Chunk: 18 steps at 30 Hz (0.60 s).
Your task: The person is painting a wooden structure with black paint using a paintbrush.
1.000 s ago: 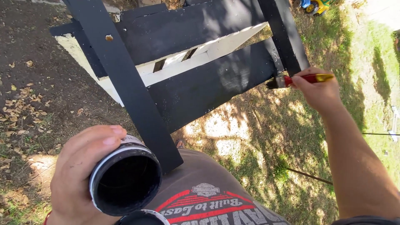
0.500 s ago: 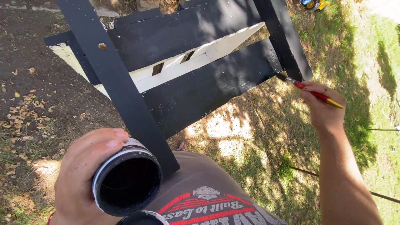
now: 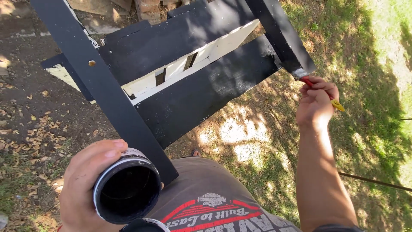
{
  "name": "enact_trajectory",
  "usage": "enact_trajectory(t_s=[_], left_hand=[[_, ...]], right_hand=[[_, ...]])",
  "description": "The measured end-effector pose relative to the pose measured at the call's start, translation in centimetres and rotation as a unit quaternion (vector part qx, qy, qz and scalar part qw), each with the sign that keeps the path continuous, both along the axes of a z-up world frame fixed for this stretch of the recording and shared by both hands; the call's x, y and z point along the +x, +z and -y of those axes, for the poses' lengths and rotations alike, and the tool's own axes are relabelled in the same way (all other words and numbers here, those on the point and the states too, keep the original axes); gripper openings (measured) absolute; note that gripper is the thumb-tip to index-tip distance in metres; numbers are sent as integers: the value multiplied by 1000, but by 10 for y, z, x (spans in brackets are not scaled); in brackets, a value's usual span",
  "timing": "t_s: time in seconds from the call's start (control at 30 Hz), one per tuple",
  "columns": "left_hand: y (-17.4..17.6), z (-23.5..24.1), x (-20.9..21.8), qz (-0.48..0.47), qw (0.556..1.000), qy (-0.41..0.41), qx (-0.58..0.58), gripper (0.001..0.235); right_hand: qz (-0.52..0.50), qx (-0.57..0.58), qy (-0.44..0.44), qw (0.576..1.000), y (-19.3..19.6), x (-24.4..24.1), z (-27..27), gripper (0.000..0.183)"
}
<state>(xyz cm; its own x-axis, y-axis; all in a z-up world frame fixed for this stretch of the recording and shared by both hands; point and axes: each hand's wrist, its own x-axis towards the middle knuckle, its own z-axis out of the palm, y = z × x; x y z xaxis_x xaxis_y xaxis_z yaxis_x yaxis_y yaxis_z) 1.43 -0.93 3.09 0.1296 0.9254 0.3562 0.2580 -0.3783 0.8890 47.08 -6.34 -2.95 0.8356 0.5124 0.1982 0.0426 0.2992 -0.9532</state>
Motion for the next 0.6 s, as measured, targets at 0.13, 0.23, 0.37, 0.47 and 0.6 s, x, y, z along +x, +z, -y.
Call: enact_trajectory(t_s=[0.13, 0.23, 0.37, 0.47, 0.6], left_hand=[[-3, 2, 6, 5, 1000, -2, 18, 38], [5, 3, 6, -15, 1000, -11, 5, 59], [2, 2, 8, -15, 999, -30, 21, 62], [5, 4, 11, -17, 1000, -18, -2, 64], [2, 2, 10, -13, 1000, -17, 12, 61]], right_hand=[[7, -112, -33, 993, -9, 7, -2, 31], [-43, -42, -44, 997, 4, 4, 3, 33], [-19, -28, -59, 998, -12, 8, -2, 34], [-44, -39, -25, 998, -13, 5, -3, 34], [-66, -53, -55, 995, -2, 4, -5, 32]])
